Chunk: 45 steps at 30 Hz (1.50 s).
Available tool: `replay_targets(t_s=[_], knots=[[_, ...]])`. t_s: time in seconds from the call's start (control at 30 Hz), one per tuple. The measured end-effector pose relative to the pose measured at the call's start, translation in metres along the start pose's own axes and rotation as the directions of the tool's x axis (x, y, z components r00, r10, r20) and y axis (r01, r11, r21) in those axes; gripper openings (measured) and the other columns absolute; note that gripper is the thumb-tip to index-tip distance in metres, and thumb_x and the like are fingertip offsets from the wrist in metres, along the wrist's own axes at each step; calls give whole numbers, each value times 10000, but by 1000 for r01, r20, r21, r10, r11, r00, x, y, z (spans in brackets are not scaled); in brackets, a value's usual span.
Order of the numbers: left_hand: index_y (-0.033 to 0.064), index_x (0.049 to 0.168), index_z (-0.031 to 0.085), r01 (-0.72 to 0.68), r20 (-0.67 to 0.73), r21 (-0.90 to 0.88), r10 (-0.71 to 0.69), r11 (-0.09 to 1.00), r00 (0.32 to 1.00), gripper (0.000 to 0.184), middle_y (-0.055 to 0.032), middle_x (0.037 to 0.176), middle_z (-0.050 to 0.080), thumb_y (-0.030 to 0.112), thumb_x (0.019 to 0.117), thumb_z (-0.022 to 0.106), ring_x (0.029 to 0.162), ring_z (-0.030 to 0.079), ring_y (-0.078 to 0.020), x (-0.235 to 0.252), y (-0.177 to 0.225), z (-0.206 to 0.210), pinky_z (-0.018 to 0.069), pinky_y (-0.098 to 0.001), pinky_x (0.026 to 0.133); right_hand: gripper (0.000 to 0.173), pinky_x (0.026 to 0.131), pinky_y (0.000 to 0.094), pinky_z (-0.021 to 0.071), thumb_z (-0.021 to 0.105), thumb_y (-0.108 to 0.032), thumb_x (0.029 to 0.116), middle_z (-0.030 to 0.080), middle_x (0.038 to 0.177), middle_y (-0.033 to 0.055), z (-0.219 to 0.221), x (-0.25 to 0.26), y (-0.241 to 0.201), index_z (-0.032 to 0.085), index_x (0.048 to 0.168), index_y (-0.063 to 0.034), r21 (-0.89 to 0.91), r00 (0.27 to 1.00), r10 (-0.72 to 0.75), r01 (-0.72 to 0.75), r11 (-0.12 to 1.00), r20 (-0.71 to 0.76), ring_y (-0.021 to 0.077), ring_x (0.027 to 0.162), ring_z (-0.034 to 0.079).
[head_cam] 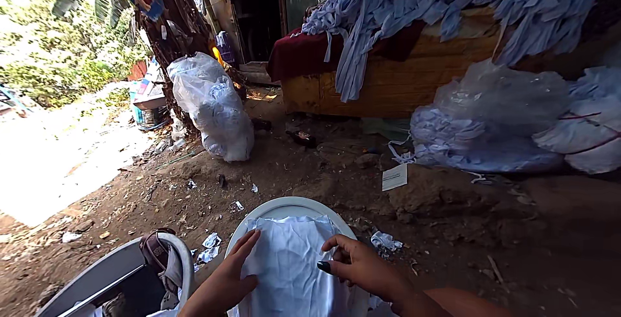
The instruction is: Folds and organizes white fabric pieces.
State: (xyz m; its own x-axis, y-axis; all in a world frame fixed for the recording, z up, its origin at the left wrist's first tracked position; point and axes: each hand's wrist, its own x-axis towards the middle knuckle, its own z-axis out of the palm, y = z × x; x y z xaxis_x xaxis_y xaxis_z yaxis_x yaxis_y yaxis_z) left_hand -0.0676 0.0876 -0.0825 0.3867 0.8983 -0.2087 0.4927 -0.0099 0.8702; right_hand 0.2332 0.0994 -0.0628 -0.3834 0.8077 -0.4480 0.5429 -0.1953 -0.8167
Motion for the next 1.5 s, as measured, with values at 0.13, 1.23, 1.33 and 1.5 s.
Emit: replay_targets(t_s=[0.13, 1.23, 1.33, 1.5], knots=[[12, 1586, 272, -6, -42, -16, 6, 1000, 999, 884, -233, 1652, 184, -73, 788, 644, 1441, 406, -292, 3, -8, 2, 487, -406, 1056, 369, 664, 294, 549, 634, -18, 954, 580, 1006, 84, 4, 5, 0, 544, 1312, -9, 59, 997, -3, 7, 998, -78, 128, 717, 603], [4, 1543, 339, 227, -539, -478, -488, 848, 687, 478, -232, 1508, 462, 245, 1133, 293, 1357, 499, -277, 8, -48, 53, 393, -429, 1123, 570, 1110, 538, 392, 311, -204, 1127, 579, 1404, 251, -16, 50, 18, 101, 1656, -182, -371, 927, 212, -323, 871, -310, 404, 1291, 568], [-8, 1536, 343, 184, -534, -547, -510, 816, 675, 465, -237, 1515, 447, 218, 1131, 312, 1361, 489, -277, 7, -44, 50, 395, -416, 1118, 573, 1128, 526, 380, 290, -205, 1130, 531, 1456, 259, -15, 51, 17, 67, 1655, -156, -364, 929, 214, -320, 875, -303, 397, 1329, 542], [-48, 1341, 582, 313, -746, -232, -375, 921, 550, 505, -293, 1411, 515, 340, 1106, 360, 1360, 446, -432, 6, -37, 39, 307, -606, 1128, 557, 1163, 604, 302, 365, -235, 1105, 275, 1636, 251, 1, 44, 28, 239, 1628, -87, -449, 880, -30, -211, 868, -473, 435, 1490, 313]])
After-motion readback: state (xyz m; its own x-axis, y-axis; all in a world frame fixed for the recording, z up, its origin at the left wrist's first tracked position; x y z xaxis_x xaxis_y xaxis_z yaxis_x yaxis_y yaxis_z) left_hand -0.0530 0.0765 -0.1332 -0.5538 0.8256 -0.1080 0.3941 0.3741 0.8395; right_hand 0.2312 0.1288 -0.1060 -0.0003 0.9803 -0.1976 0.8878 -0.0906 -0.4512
